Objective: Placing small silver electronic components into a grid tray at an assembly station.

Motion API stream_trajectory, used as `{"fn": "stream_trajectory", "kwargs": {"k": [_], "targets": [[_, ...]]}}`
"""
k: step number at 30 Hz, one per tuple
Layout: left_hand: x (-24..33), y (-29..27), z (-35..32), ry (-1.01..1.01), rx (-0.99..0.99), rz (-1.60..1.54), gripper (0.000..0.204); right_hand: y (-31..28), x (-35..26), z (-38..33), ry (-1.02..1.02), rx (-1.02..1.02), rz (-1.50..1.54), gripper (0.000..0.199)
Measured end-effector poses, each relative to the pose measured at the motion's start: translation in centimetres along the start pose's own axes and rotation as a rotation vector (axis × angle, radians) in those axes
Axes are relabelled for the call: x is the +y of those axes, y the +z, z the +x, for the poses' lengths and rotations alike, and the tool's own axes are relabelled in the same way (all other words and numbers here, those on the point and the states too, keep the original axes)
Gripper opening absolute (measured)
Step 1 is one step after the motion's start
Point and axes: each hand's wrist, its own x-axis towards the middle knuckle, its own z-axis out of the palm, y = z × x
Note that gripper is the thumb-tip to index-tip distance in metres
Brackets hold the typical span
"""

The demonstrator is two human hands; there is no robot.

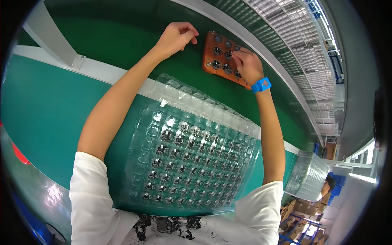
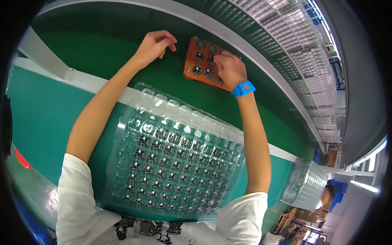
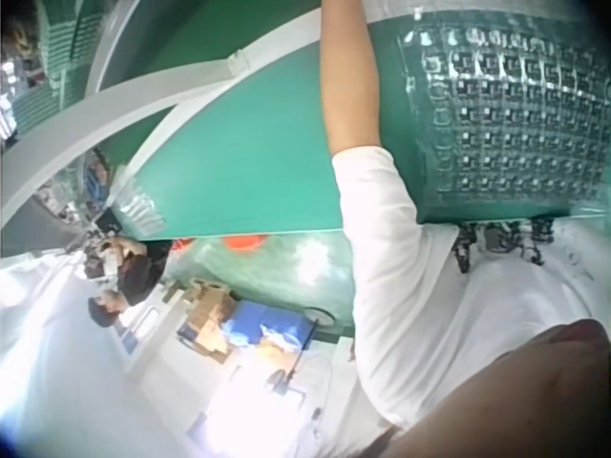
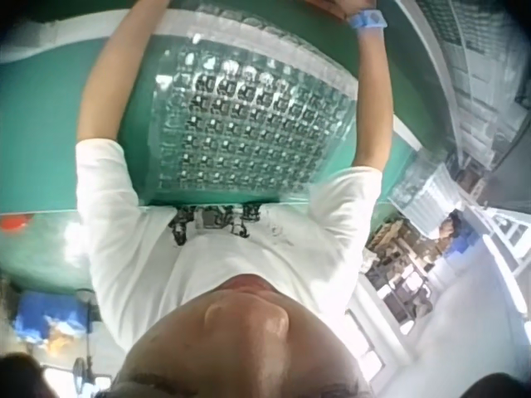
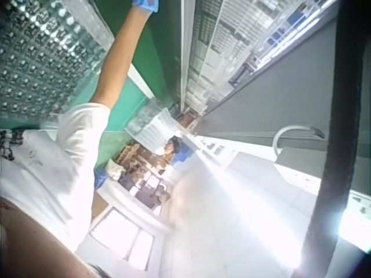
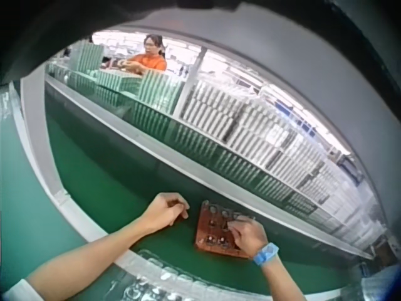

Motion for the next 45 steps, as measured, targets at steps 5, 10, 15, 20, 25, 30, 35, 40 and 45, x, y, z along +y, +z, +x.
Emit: {"fn": "stream_trajectory", "kwargs": {"k": [5, 10, 15, 20, 25, 30, 35, 40, 45], "targets": [[-0.2, -0.1, 0.1, 0.027, 0.012, 0.042, 0.018, 0.7, -0.3, 0.3, -0.074, 0.041, 0.004, 0.008], [-0.1, 0.1, 0.0, 0.013, 0.021, 0.088, 0.020, 1.2, -0.8, 0.5, -0.037, 0.055, 0.031, 0.008], [-0.2, 0.3, 0.4, 0.035, 0.031, 0.100, 0.020, 1.9, -0.8, 0.7, -0.026, 0.086, -0.001, 0.008], [-0.1, -0.2, 0.2, 0.040, 0.039, 0.125, 0.020, 0.2, -1.1, 2.4, 0.085, -0.101, 0.194, 0.011], [-0.2, 0.1, 0.0, 0.025, 0.025, 0.112, 0.021, -0.4, 0.1, 2.2, 0.094, 0.058, 0.314, 0.010], [-0.7, 0.3, 0.1, 0.051, 0.044, 0.123, 0.020, 1.4, 0.8, 0.5, 0.044, 0.022, 0.032, 0.007], [-0.9, 0.5, 0.4, 0.112, 0.091, 0.135, 0.019, 1.6, 0.5, 0.9, 0.113, -0.009, 0.091, 0.006], [-0.5, 0.4, -0.1, 0.076, 0.102, 0.136, 0.018, 0.4, -1.8, 1.5, 0.105, 0.003, 0.026, 0.011], [-0.9, 0.2, 0.0, 0.105, 0.109, 0.092, 0.017, -1.1, -6.6, 1.3, 0.080, -0.015, 0.157, 0.015]]}}
